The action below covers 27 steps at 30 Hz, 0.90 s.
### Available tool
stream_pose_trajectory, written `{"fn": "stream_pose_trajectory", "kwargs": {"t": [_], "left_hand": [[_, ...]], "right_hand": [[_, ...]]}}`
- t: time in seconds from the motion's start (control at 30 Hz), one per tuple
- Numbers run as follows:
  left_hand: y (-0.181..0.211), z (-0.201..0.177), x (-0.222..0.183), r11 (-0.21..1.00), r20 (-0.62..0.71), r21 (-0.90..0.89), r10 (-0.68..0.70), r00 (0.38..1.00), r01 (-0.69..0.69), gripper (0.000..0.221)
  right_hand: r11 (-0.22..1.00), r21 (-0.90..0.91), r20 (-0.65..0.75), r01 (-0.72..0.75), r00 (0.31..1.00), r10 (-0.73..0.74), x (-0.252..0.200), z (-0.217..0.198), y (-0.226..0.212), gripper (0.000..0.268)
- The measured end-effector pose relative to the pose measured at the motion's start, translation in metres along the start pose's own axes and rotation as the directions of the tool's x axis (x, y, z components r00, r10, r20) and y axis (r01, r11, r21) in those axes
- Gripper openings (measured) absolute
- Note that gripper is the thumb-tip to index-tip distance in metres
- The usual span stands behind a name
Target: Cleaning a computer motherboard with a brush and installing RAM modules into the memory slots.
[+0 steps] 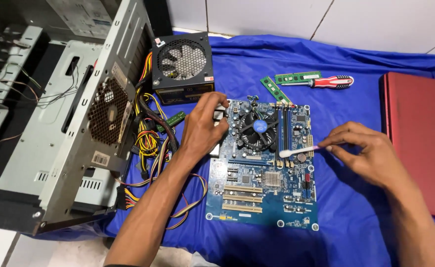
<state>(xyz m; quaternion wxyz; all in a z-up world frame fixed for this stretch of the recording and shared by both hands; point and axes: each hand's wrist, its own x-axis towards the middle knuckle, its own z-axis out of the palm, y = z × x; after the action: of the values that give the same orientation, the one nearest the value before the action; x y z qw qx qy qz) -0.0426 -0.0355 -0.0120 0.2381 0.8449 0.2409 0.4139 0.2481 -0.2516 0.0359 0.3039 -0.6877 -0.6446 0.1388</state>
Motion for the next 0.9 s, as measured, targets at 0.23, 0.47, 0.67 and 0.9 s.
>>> {"fn": "stream_pose_trajectory", "kwargs": {"t": [0.23, 0.47, 0.67, 0.9], "left_hand": [[-0.002, 0.006, -0.002, 0.91, -0.025, -0.297, -0.311, 0.95, 0.29, 0.038], [-0.006, 0.009, -0.006, 0.909, -0.046, -0.212, -0.376, 0.926, 0.359, 0.043], [-0.003, 0.007, -0.005, 0.877, -0.017, -0.323, -0.38, 0.925, 0.355, 0.047], [-0.004, 0.008, -0.004, 0.871, -0.013, -0.318, -0.398, 0.917, 0.374, 0.046]], "right_hand": [[0.999, 0.026, -0.074, 0.032, 0.997, -0.03, 0.014, 0.007, 0.019, 0.011], [0.998, 0.065, -0.11, -0.008, 0.994, 0.015, 0.013, 0.008, 0.015, 0.018], [0.999, -0.004, -0.148, 0.046, 0.988, -0.046, 0.012, 0.014, 0.012, 0.013], [0.997, -0.06, -0.21, 0.043, 0.976, -0.055, 0.006, 0.023, 0.004, 0.017]]}}
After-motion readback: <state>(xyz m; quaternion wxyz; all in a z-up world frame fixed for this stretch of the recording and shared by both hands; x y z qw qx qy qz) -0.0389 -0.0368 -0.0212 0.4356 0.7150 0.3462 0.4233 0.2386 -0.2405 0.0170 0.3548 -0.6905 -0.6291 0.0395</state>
